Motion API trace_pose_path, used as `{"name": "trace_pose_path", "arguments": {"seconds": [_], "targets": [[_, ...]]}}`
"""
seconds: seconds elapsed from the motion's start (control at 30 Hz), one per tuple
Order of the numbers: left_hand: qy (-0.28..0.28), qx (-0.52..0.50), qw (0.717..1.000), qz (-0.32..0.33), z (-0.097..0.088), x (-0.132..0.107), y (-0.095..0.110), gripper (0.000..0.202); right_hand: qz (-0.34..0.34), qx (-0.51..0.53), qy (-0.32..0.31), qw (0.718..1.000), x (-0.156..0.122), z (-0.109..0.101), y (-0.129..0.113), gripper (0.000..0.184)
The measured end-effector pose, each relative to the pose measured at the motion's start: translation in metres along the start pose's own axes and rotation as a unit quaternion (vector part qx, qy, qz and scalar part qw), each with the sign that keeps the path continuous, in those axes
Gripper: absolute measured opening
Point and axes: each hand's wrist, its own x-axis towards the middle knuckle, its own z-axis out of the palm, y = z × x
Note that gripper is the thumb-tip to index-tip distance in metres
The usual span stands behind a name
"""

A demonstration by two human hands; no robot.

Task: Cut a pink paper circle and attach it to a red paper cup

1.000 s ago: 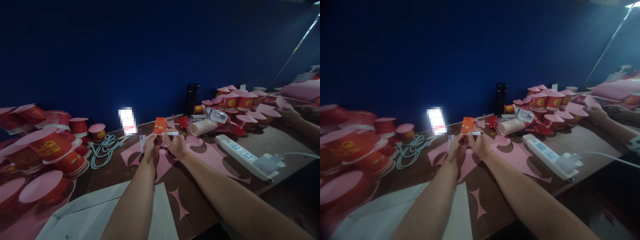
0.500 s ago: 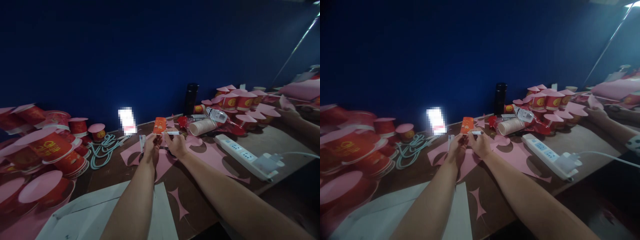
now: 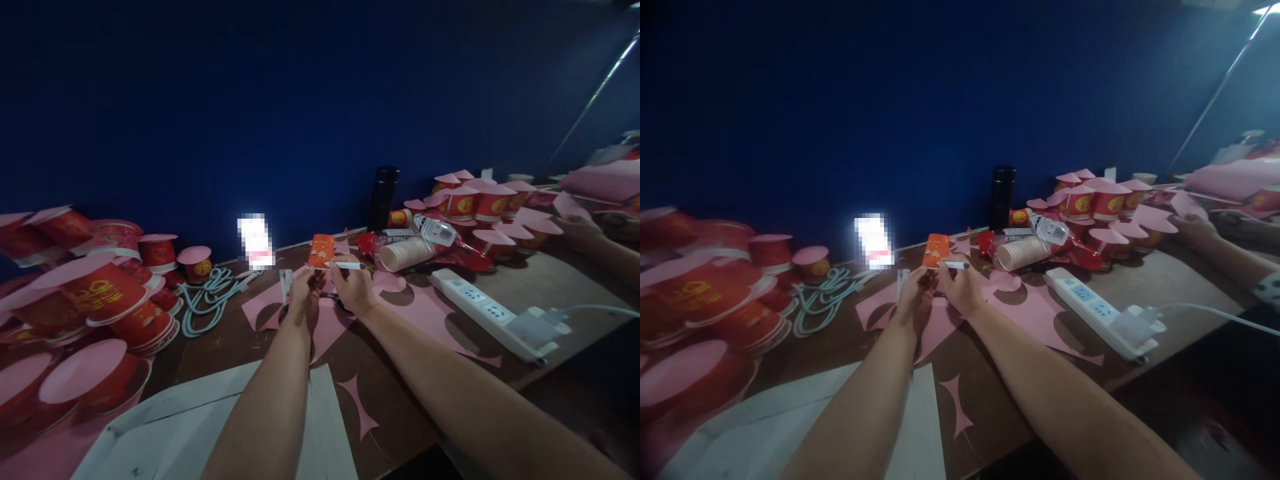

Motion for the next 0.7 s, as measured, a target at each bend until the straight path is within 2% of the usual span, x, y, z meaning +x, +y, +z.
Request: {"name": "trace_pose_path", "arguments": {"seconds": [0.7], "targets": [[-0.002,-0.008,1.000,-0.004,0.0003,-0.0003,0.0003,0.005,0.002,0.018,0.001,1.000,0.0015,0.0001,0.0028,0.025]]}}
